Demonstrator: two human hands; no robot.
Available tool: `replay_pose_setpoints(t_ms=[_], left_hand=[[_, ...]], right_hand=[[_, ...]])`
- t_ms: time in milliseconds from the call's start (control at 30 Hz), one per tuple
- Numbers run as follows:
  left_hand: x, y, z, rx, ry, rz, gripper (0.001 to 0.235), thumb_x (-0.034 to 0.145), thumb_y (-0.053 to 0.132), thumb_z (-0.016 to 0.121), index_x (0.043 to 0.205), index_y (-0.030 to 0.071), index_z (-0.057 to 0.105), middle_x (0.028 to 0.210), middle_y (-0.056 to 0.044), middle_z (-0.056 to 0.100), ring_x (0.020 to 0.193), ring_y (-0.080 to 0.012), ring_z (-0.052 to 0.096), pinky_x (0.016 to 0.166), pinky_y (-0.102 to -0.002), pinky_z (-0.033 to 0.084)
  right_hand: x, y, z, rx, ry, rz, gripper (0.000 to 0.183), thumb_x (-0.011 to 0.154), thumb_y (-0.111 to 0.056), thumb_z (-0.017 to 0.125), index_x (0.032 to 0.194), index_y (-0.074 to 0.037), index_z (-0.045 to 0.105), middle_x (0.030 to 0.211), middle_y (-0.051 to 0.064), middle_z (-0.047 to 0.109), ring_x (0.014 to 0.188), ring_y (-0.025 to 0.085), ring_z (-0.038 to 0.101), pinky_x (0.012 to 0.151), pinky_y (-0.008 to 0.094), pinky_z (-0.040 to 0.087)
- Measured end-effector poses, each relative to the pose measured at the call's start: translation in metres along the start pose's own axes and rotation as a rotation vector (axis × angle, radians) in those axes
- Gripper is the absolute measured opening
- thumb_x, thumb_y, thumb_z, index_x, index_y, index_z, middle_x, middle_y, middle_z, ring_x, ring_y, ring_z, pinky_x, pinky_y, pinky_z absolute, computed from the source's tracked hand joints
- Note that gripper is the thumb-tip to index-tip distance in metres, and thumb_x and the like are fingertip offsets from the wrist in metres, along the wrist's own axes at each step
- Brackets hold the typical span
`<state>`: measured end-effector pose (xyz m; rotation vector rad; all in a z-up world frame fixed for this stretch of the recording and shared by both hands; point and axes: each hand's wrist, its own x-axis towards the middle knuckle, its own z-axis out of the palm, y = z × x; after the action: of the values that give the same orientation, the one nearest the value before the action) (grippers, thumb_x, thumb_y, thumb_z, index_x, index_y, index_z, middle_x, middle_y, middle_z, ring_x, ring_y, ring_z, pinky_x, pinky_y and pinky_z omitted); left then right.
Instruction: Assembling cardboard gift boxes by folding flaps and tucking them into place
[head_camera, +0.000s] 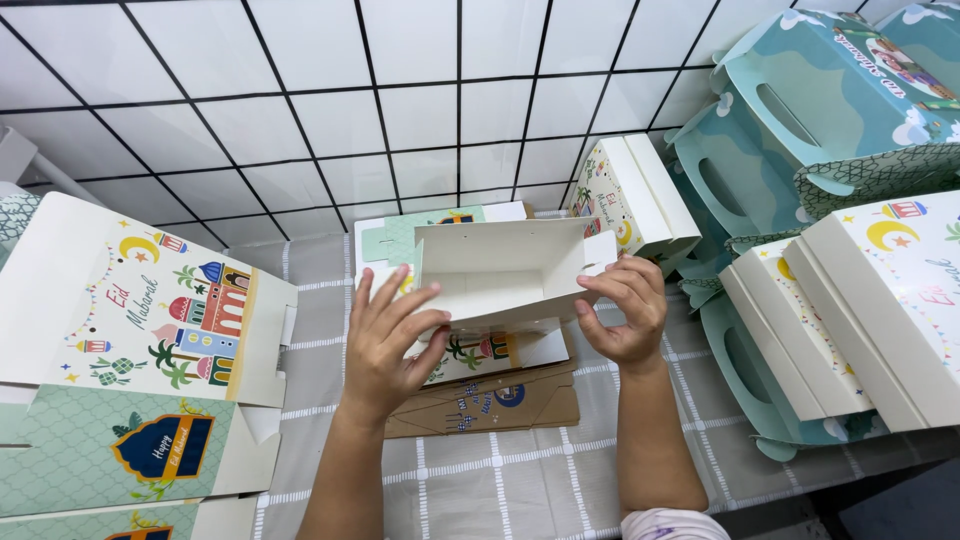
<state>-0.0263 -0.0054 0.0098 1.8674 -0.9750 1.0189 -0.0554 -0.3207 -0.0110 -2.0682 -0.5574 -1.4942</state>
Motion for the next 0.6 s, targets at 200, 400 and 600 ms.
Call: replay_pose_setpoints(t_ms=[200,400,600], left_hand=[[0.001,0.006,-0.001,0.028,0.06,0.038,0.015,0.082,0.012,0.078,0.094,0.021,0.077,0.096,0.003,0.079,0.114,-0.0254,0.07,0.117,-0.054,0.036],[-0.003,-0.008,0.003,0.28,0.125,0.083,0.022,0.086,0.02,0.079,0.108,0.026,0.078,0.084,0.006,0.074,0.107,-0.0229,0.071,0.103,-0.045,0.05],[-0.003,-0.014,0.006,0.323,0.139,0.077,0.03,0.087,0.024,0.08,0.116,0.03,0.076,0.091,0.007,0.072,0.11,-0.0224,0.068,0.102,-0.044,0.048]], right_hand=[[0.001,-0.004,0.002,0.02,0.034,-0.015,0.014,0.084,-0.029,0.079,0.09,-0.016,0.079,0.08,0.001,0.073,0.086,0.024,0.066,0.099,0.046,0.051],[0.001,-0.005,0.009,0.002,0.06,-0.015,0.008,0.087,-0.021,0.079,0.092,-0.016,0.077,0.083,-0.002,0.073,0.083,0.022,0.069,0.097,0.045,0.051],[0.002,-0.004,0.01,-0.037,0.098,-0.078,0.01,0.085,-0.024,0.082,0.088,-0.017,0.075,0.084,-0.003,0.074,0.088,0.023,0.069,0.099,0.045,0.051]])
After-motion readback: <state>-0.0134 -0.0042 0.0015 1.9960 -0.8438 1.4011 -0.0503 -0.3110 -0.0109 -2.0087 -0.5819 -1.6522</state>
